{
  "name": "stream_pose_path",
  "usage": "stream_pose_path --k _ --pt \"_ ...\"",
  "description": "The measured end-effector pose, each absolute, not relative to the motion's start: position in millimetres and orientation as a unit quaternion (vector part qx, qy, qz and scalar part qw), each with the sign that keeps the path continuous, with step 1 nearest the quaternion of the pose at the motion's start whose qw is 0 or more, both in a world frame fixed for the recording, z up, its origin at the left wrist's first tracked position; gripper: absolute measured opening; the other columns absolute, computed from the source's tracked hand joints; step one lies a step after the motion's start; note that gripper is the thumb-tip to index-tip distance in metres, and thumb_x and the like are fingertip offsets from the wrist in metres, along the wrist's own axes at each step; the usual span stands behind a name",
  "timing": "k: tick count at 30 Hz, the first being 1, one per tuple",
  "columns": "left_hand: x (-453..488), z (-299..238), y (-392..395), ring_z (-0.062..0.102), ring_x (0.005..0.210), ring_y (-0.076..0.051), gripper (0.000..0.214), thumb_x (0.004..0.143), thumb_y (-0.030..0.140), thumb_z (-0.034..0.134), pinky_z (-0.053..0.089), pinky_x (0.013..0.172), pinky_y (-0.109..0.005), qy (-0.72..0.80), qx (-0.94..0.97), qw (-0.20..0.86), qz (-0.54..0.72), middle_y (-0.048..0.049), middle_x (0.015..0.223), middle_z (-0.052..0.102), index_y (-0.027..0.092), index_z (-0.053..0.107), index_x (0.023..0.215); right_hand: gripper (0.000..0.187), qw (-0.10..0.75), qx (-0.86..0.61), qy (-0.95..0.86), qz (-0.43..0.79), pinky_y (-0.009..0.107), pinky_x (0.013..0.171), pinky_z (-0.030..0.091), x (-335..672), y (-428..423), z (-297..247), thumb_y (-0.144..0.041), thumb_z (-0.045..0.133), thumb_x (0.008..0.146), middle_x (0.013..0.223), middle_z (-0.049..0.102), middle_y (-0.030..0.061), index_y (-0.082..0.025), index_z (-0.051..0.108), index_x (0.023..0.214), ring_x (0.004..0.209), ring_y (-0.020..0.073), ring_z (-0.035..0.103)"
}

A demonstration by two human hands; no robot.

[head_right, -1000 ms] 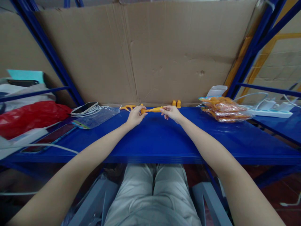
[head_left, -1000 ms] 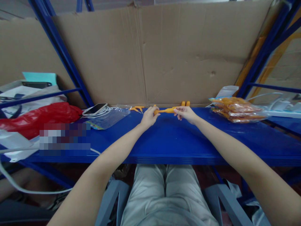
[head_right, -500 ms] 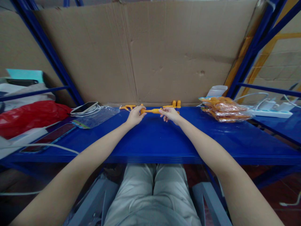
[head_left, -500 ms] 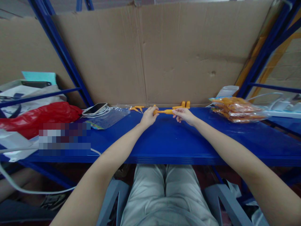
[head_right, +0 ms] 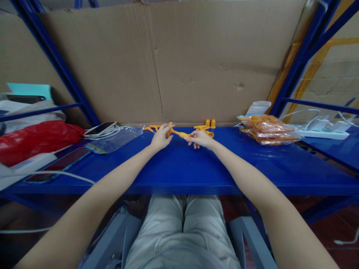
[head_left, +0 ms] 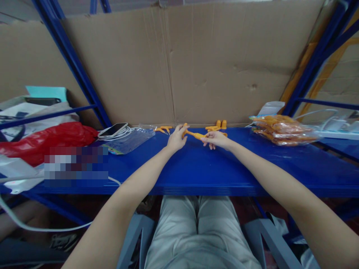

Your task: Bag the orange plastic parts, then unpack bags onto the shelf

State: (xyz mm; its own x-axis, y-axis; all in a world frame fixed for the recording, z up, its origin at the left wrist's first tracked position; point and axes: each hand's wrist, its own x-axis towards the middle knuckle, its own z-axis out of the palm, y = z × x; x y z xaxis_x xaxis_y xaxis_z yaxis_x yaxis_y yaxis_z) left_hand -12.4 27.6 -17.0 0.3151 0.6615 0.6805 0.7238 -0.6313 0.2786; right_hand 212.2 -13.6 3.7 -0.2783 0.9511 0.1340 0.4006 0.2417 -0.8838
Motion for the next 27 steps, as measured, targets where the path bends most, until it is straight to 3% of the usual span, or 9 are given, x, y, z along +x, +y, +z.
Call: stream_pose_path --k 5,10,17,22,27 --pt "-13 -22 34 0.051 0.127 -0.024 0.063 0.079 0.010 0.059 0.048 0.104 -0.041 -0.403 -0.826 0.014 -0.394 -0.0074 0.138 0.048 0.029 0.050 0.138 0.040 0.267 -0.518 -0.766 0.271 0.020 0.040 0.031 209 -15 2 -0.054 0.062 0.084 0.050 0.055 -0.0034 -0.015 0.062 0.077 0.037 0.0060 0.042" --pt "-11 -28 39 0.047 0.133 -0.027 0.068 0.076 0.012 0.064 0.045 0.108 -0.043 -0.390 -0.847 -0.018 -0.360 -0.0118 0.145 0.044 0.024 0.047 0.141 0.041 0.208 -0.535 -0.811 0.111 0.023 0.050 0.031 205 -18 4 -0.054 0.064 0.082 0.053 0.056 -0.0004 -0.016 0.063 0.066 0.049 0.0105 0.049" --pt "-10 -26 38 0.047 0.134 -0.027 0.060 0.078 0.015 0.063 0.041 0.111 -0.043 -0.375 -0.857 -0.030 -0.351 -0.0152 0.145 0.045 0.019 0.050 0.137 0.050 0.135 -0.608 -0.783 -0.002 0.028 0.067 0.047 206 -18 8 -0.058 0.047 0.091 0.080 0.072 0.0126 -0.015 0.073 0.086 0.080 0.0238 0.068" --pt "-8 -24 34 0.046 0.135 -0.028 0.057 0.079 0.016 0.063 0.037 0.114 -0.044 -0.386 -0.857 -0.029 -0.340 -0.0177 0.145 0.045 0.014 0.051 0.135 0.057 0.124 -0.667 -0.734 -0.026 0.040 0.086 0.050 207 -20 10 -0.054 0.037 0.096 0.107 0.070 0.0240 -0.011 0.073 0.099 0.105 0.0338 0.067" --pt "-8 -23 34 0.047 0.134 -0.027 0.056 0.079 0.017 0.063 0.036 0.114 -0.044 -0.386 -0.858 -0.022 -0.337 -0.0169 0.145 0.045 0.015 0.052 0.134 0.056 0.127 -0.703 -0.699 -0.031 0.041 0.095 0.047 210 -17 11 -0.048 0.032 0.099 0.113 0.068 0.0253 -0.009 0.070 0.109 0.114 0.0323 0.063"
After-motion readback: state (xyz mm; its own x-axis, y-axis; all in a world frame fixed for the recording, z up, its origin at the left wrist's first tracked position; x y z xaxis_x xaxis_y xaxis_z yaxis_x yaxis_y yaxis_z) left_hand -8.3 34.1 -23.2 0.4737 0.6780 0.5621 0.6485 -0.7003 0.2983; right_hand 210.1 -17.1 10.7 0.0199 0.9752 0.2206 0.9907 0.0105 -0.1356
